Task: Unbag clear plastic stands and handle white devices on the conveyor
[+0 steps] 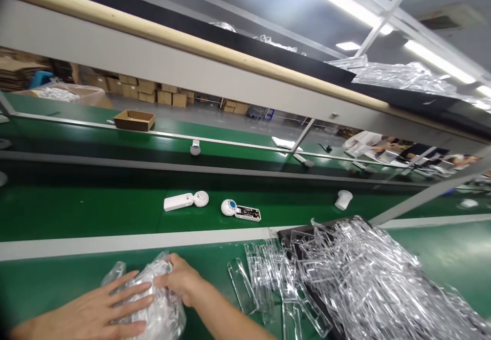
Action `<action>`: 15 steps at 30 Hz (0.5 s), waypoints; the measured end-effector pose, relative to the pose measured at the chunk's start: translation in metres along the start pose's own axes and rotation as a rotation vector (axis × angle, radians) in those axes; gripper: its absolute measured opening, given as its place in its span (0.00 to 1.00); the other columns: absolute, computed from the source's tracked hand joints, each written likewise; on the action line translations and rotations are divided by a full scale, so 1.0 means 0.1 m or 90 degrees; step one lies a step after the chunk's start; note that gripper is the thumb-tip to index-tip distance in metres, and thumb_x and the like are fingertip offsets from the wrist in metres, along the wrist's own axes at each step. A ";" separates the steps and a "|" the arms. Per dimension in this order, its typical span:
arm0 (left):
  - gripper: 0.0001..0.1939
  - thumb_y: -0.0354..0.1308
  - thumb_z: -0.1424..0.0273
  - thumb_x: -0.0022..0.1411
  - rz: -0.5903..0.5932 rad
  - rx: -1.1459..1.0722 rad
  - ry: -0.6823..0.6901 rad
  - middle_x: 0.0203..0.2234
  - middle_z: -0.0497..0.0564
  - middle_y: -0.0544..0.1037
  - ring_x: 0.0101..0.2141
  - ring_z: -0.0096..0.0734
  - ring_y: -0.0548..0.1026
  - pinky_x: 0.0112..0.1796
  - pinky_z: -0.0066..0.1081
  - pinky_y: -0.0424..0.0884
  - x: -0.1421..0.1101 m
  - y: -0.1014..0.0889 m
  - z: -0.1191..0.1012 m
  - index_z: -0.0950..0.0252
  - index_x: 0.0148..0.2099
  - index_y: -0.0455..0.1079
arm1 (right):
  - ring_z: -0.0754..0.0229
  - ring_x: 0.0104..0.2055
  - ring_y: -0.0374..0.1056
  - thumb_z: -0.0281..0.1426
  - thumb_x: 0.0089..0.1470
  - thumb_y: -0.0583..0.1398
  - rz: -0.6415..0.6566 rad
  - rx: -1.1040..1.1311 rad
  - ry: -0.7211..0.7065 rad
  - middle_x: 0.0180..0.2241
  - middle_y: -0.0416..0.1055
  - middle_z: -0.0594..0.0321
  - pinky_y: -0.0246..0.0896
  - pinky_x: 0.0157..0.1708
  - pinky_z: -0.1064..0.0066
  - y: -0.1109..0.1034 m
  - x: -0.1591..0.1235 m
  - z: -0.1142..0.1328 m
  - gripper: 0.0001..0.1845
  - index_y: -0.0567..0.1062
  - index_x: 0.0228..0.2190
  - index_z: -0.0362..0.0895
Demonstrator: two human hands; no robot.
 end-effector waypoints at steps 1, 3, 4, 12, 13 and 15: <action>0.43 0.53 0.86 0.52 -0.007 0.011 0.006 0.65 0.49 0.49 0.63 0.43 0.46 0.58 0.52 0.33 0.00 0.00 -0.01 0.57 0.66 0.45 | 0.64 0.19 0.58 0.26 0.29 0.61 0.016 -0.001 0.010 0.20 0.64 0.71 0.51 0.18 0.75 0.01 0.01 0.01 0.24 0.70 0.36 0.44; 0.43 0.55 0.86 0.50 -0.006 0.019 0.005 0.65 0.49 0.49 0.63 0.43 0.47 0.59 0.52 0.36 -0.02 0.03 -0.01 0.56 0.65 0.48 | 0.67 0.18 0.56 0.24 0.29 0.60 0.023 0.001 0.004 0.18 0.63 0.73 0.50 0.17 0.76 0.03 0.02 0.02 0.20 0.71 0.32 0.45; 0.43 0.56 0.86 0.50 -0.004 0.025 -0.002 0.65 0.49 0.50 0.63 0.43 0.47 0.59 0.52 0.37 -0.02 0.04 -0.01 0.56 0.65 0.49 | 0.68 0.18 0.55 0.24 0.29 0.59 0.015 0.004 -0.008 0.18 0.62 0.73 0.49 0.17 0.77 0.04 0.02 0.03 0.17 0.70 0.29 0.44; 0.47 0.50 0.90 0.47 0.003 0.081 -0.029 0.65 0.54 0.49 0.62 0.46 0.49 0.57 0.57 0.40 -0.02 -0.02 -0.07 0.54 0.66 0.44 | 0.66 0.18 0.54 0.25 0.34 0.54 -0.078 -0.058 -0.114 0.16 0.60 0.70 0.48 0.19 0.75 0.08 0.03 -0.02 0.04 0.68 0.18 0.44; 0.48 0.50 0.90 0.46 0.003 0.080 -0.059 0.65 0.54 0.50 0.62 0.46 0.50 0.57 0.57 0.42 -0.03 -0.03 -0.05 0.53 0.66 0.45 | 0.65 0.19 0.55 0.25 0.35 0.54 -0.093 -0.077 -0.135 0.16 0.60 0.70 0.48 0.19 0.74 0.07 0.02 -0.02 0.03 0.67 0.18 0.44; 0.48 0.50 0.90 0.46 0.002 0.082 -0.115 0.64 0.54 0.51 0.62 0.46 0.50 0.58 0.57 0.42 -0.12 -0.02 -0.04 0.52 0.65 0.46 | 0.64 0.22 0.56 0.26 0.36 0.54 -0.132 -0.114 -0.188 0.17 0.60 0.70 0.49 0.22 0.73 0.03 -0.03 0.01 0.03 0.65 0.17 0.45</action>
Point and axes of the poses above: each hand's wrist, its own x-axis towards the middle knuckle, its own y-axis out of the palm, z = x × y, the point moved 6 cm from there along x, towards the middle knuckle
